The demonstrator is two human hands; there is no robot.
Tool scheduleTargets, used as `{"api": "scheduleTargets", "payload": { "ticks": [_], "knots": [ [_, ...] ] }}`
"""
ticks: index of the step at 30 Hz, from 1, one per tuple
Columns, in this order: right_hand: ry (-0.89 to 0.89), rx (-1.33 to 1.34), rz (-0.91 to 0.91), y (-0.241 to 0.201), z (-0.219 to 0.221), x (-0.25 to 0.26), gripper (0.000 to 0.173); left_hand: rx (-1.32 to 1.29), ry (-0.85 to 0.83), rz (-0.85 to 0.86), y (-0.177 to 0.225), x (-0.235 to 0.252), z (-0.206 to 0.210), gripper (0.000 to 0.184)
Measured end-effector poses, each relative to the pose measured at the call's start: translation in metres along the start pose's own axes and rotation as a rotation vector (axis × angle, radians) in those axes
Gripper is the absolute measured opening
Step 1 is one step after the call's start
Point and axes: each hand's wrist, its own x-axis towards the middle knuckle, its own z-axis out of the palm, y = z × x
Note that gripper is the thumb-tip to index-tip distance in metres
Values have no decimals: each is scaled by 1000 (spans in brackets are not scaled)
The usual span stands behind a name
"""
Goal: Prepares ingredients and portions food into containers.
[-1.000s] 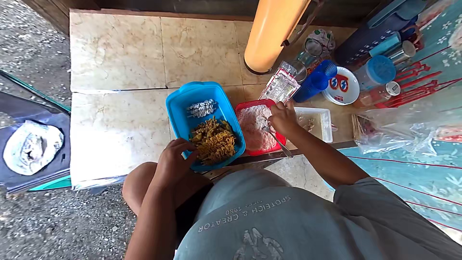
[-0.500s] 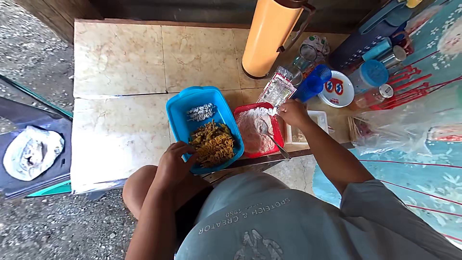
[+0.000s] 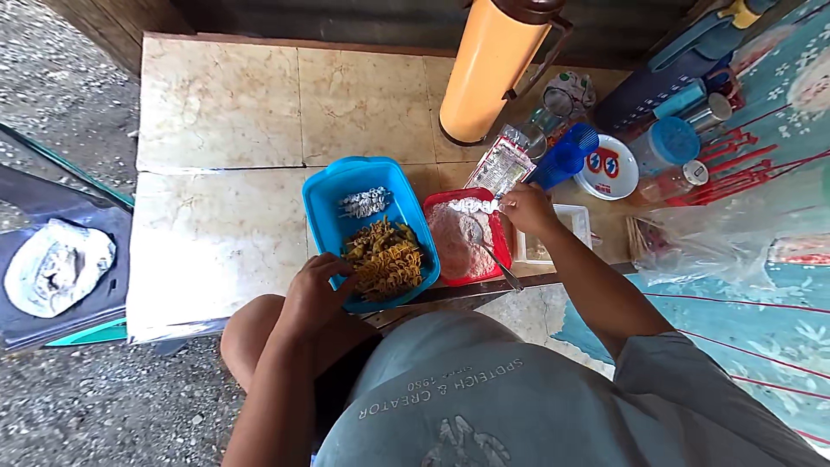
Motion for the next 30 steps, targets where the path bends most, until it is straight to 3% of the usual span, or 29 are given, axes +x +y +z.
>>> {"api": "scheduleTargets", "payload": {
  "ticks": [7,12,15,21,25,30],
  "knots": [
    [12,-47,10,5,3,-1,23,-13,3,-13,2,-2,1,10],
    [85,221,-130,9,-19,1,20,-41,0,-20,8,-1,-2,5],
    [132,192,-262,-34,-53,-1,20,-46,-25,-22,10,1,-5,7],
    [191,-410,-711,-165,-79,27,17,-64,5,-6,8,1,-4,8],
    [94,-772,-1068,-247,-46,52,17,-68,9,-14,8,2,-4,8],
    [-55,-1167,-1165,-314,24,74,23,-71,-6,-37,10,5,-7,7]
  ]
}}
